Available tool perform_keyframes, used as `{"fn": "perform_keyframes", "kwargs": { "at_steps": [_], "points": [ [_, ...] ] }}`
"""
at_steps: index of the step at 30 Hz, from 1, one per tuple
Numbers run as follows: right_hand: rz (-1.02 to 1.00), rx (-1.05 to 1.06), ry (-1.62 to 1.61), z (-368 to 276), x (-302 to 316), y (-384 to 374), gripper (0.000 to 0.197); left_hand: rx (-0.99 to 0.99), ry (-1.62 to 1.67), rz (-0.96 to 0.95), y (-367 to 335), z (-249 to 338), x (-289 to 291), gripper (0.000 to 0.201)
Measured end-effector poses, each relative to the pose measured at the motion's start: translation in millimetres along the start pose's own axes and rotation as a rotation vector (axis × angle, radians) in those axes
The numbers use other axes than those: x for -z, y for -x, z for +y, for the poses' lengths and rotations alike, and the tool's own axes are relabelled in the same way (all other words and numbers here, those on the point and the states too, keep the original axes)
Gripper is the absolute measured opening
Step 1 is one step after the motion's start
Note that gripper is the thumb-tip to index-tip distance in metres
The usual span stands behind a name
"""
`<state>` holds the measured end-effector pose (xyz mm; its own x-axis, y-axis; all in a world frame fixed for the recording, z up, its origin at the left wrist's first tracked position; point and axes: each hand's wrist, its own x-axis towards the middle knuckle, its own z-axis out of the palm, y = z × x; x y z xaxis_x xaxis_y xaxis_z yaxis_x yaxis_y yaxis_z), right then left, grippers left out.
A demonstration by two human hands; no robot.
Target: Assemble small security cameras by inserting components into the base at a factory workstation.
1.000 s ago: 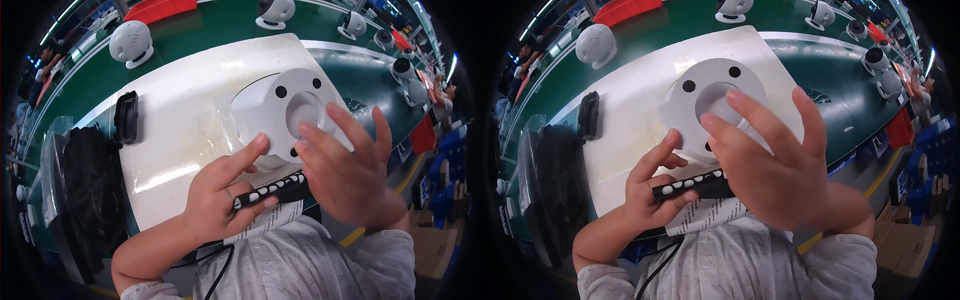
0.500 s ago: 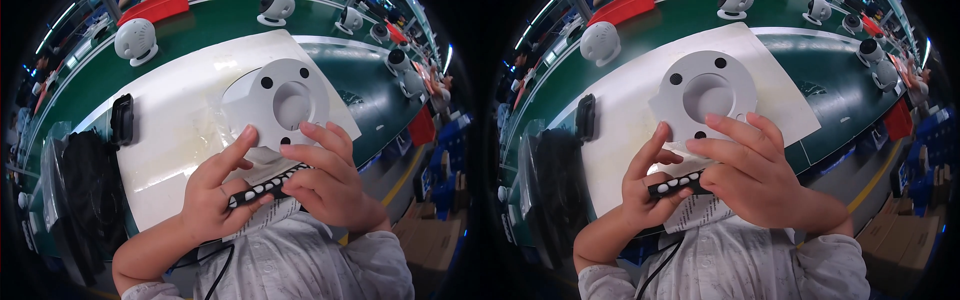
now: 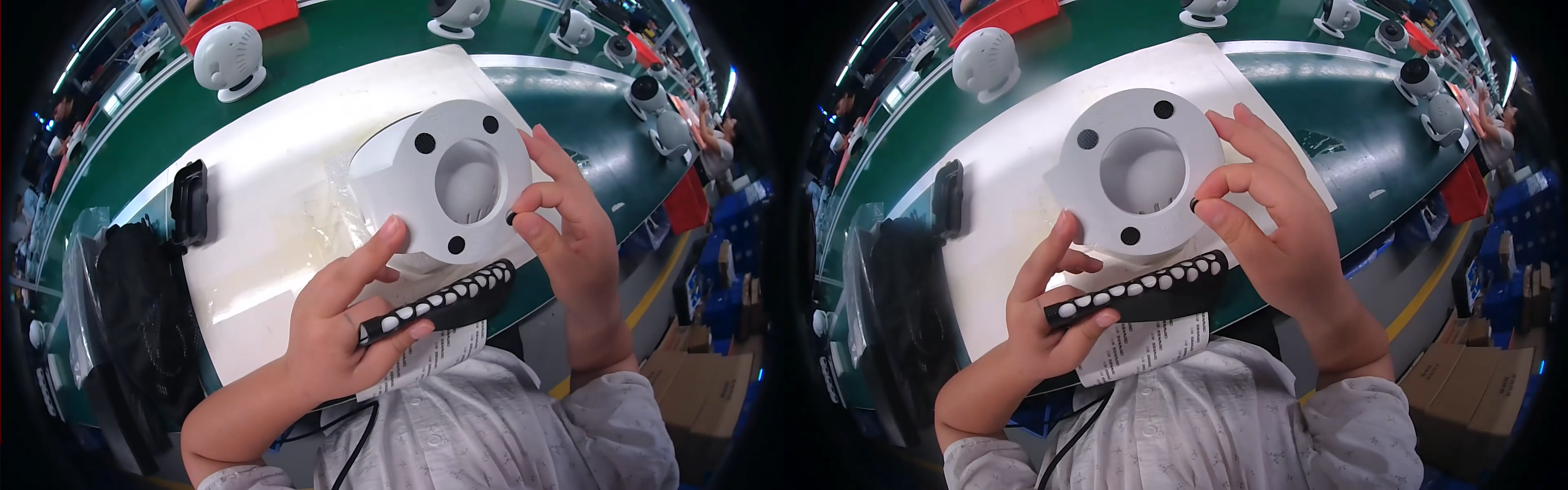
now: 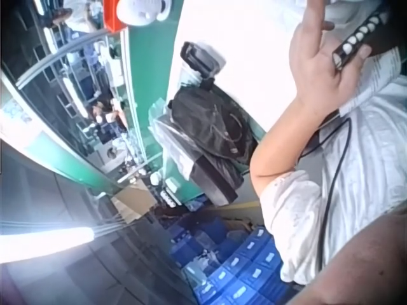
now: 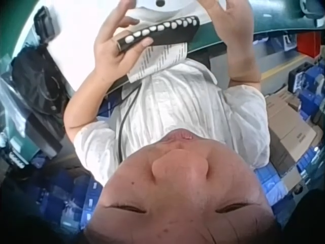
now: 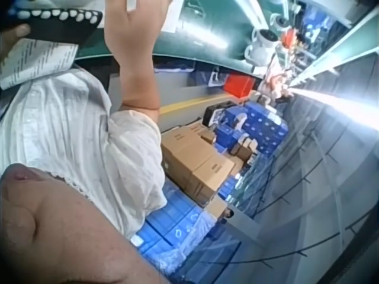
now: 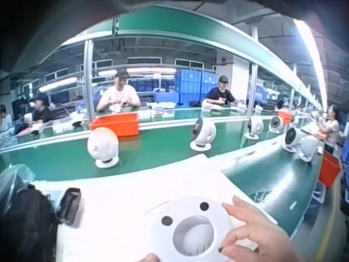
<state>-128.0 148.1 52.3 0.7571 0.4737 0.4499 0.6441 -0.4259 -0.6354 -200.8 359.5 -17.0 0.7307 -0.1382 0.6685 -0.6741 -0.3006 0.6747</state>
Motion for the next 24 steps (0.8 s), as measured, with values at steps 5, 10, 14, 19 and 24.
{"fn": "perform_keyframes", "kwargs": {
  "at_steps": [5, 10, 14, 19, 24],
  "points": [
    [-0.020, 0.117, 0.174, 0.8, 2.1, 6.1, 0.010, 0.006, -0.001, -0.008, 1.9, -6.0, 0.9, 0.024],
    [0.033, 0.365, 0.595, 12.3, 3.8, 16.7, 0.023, -0.032, -0.082, -0.024, 3.6, -11.2, -0.2, 0.024],
    [-0.012, -0.319, -0.529, 23.4, -8.4, 3.9, 0.038, -0.067, -0.108, -0.029, 3.8, -15.5, -2.2, 0.022],
    [-0.138, -0.396, -0.779, 7.7, -10.8, -34.8, 0.026, -0.148, -0.084, -0.023, 0.9, -21.5, 3.1, 0.018],
    [0.005, 0.210, 0.156, 54.5, -55.5, -123.7, 0.018, -0.033, -0.081, -0.122, 5.3, -40.8, 16.2, 0.020]
  ]
}}
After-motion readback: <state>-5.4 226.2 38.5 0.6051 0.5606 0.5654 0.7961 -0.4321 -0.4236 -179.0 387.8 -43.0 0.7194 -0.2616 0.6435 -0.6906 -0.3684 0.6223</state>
